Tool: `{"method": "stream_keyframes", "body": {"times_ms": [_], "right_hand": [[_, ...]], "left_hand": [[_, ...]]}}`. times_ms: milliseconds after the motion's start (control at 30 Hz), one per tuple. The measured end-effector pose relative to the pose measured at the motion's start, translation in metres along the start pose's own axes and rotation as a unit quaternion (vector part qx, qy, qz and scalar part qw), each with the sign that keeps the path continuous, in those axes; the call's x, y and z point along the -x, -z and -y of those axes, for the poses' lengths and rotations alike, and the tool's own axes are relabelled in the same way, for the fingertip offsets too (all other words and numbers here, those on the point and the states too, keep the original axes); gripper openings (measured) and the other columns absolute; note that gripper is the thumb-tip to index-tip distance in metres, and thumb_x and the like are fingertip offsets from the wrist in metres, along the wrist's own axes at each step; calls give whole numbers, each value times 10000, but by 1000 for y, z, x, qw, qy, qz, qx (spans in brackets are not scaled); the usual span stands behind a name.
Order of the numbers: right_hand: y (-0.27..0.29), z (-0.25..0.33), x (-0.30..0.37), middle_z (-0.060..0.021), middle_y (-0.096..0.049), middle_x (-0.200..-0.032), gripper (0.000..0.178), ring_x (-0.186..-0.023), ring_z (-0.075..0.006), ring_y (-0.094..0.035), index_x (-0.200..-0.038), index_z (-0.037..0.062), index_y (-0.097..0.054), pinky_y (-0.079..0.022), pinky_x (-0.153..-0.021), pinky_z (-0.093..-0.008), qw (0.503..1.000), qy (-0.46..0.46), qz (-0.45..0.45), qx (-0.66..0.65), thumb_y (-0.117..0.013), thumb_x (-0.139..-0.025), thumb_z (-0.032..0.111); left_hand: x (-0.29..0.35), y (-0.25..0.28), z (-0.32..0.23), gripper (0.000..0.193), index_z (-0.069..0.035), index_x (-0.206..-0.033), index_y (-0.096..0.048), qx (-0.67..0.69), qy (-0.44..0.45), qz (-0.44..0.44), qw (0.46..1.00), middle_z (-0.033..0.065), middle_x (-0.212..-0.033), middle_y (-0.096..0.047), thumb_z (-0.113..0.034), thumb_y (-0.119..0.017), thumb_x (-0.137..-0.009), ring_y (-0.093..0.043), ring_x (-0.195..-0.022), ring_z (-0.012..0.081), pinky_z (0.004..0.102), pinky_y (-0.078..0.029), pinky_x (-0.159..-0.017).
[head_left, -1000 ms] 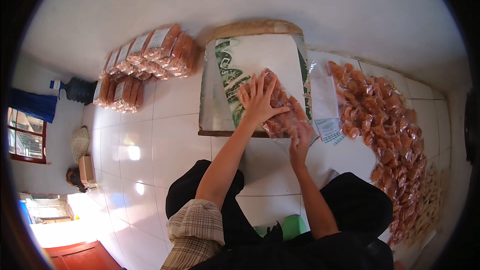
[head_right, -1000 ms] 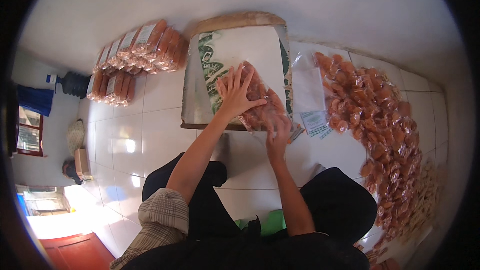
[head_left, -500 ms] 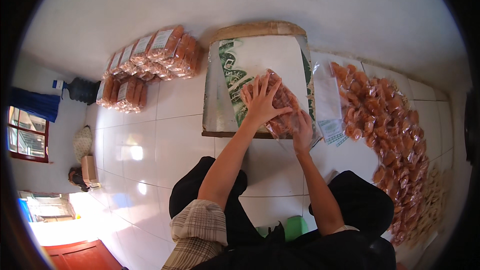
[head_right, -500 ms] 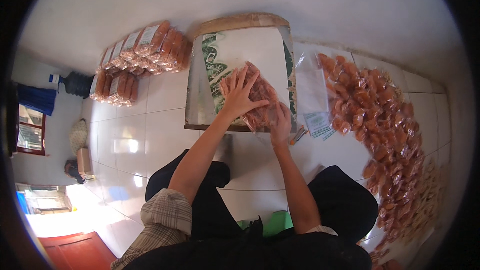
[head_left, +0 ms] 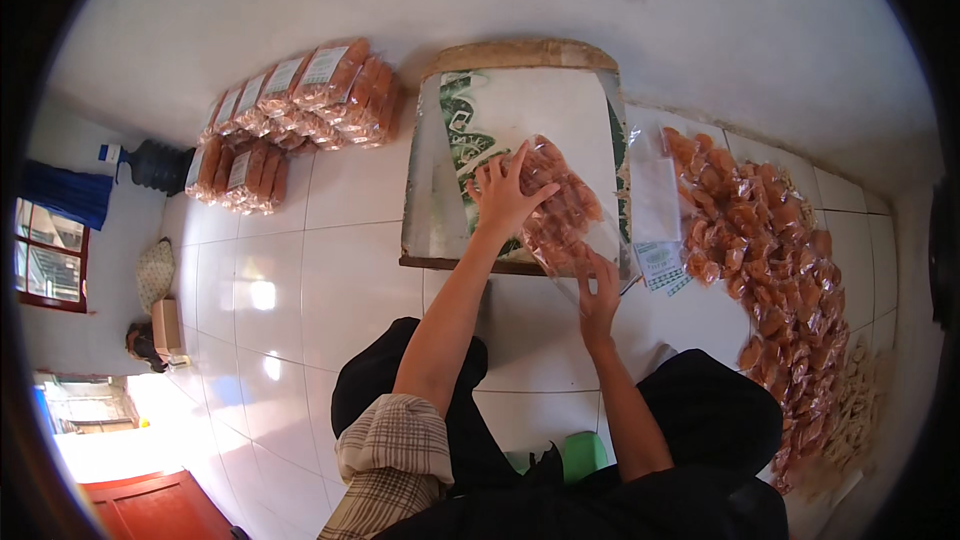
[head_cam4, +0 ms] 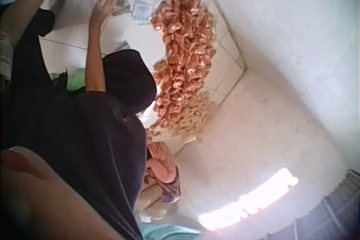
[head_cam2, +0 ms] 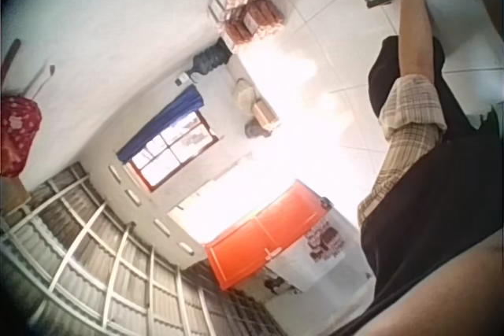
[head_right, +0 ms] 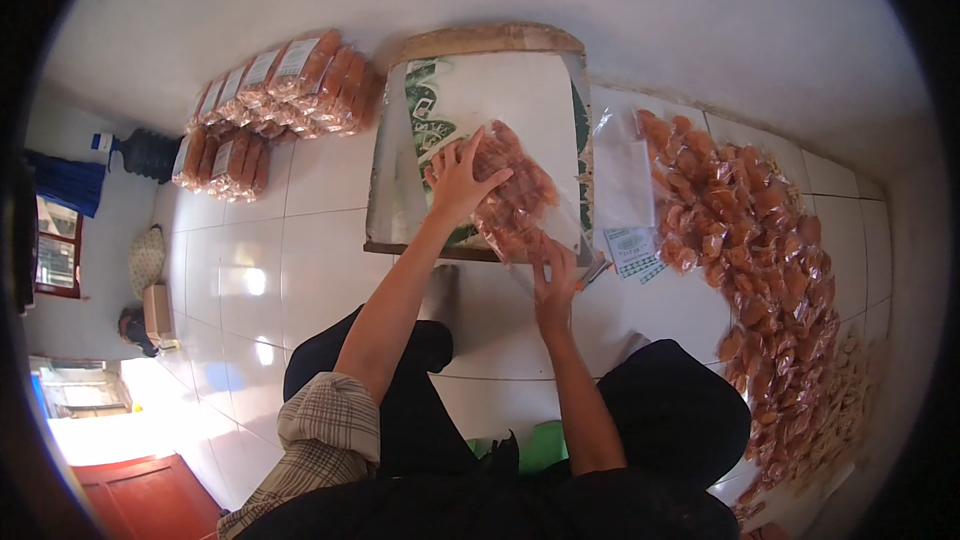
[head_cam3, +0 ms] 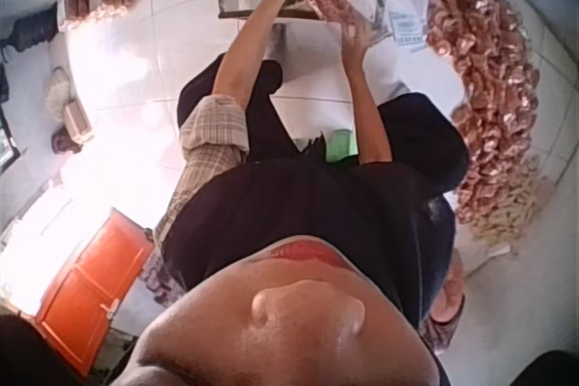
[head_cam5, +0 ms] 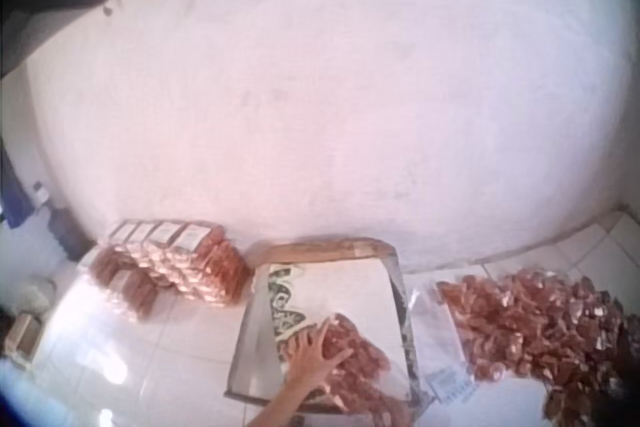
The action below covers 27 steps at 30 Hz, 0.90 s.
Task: The person places a paper label inside a clear plastic bag containing tempeh, سپس folds the top of the bag over by hand.
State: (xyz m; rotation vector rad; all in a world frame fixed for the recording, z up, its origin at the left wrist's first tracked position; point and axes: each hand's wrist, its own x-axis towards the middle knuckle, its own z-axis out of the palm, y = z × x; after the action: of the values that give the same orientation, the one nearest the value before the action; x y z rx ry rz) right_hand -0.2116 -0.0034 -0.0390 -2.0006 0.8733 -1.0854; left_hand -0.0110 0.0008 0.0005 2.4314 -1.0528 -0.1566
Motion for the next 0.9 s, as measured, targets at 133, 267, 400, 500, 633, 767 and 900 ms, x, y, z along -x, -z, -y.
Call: {"method": "stream_keyframes", "body": {"times_ms": [133, 267, 400, 500, 633, 767, 900], "right_hand": [[-1, -3, -24, -95, -560, -900, 290, -704, -214, -545, -1012, 2, -608, -459, -635, -319, 997, 69, -8, 22, -612, -729, -62], [-2, -5, -26, -93, -553, -851, 280, -691, -218, -544, -1002, 8, -610, -456, -612, -329, 994, 93, 12, 57, -592, -735, -74], [-7, -2, -5, -96, -551, -854, 249, -709, -216, -545, -997, 15, -607, -451, -652, -308, 1000, 5, 8, 11, -559, -766, -62], [-9, -1, 2, -104, -555, -864, 228, -730, -225, -555, -1009, 28, -602, -452, -671, -307, 998, -39, -28, -48, -529, -802, -33], [-8, -5, -6, -117, -565, -866, 211, -743, -226, -571, -1030, 17, -583, -456, -670, -318, 989, -110, -4, -102, -492, -841, -1], [-5, -4, -20, -128, -573, -854, 203, -735, -210, -579, -1034, 5, -578, -456, -663, -307, 987, -150, 61, -24, -501, -846, 12], [-8, -6, -17, -140, -571, -848, 224, -719, -253, -574, -1045, 28, -582, -450, -646, -318, 985, -154, 24, -72, -526, -828, 21]], "left_hand": [[-2, 0, 3, 829, -334, -1355, -308, -7, -8, 26, 1000, 99, -1204, -350, -679, -583, -654, -305, -1112, 338, 590, -204, -922], [-3, -1, 4, 831, -333, -1353, -307, -10, -8, 40, 999, 95, -1203, -350, -682, -583, -652, -304, -1101, 330, 572, -226, -908], [-3, -3, 2, 839, -335, -1357, -290, -22, 9, 37, 999, 98, -1200, -351, -686, -579, -652, -303, -1101, 331, 571, -230, -904], [-3, -3, 2, 846, -339, -1362, -277, -16, 8, 43, 999, 98, -1200, -350, -689, -575, -651, -303, -1096, 337, 574, -231, -901], [0, -6, 5, 849, -343, -1364, -277, -27, -5, 28, 999, 97, -1219, -343, -696, -570, -649, -296, -1119, 333, 576, -225, -907], [2, -6, 4, 849, -345, -1365, -275, -18, -2, 41, 999, 100, -1236, -339, -696, -569, -650, -288, -1143, 329, 576, -219, -914], [3, -4, -1, 842, -341, -1362, -283, -19, 6, 32, 999, 99, -1236, -339, -691, -572, -652, -290, -1141, 325, 574, -223, -906]]}}
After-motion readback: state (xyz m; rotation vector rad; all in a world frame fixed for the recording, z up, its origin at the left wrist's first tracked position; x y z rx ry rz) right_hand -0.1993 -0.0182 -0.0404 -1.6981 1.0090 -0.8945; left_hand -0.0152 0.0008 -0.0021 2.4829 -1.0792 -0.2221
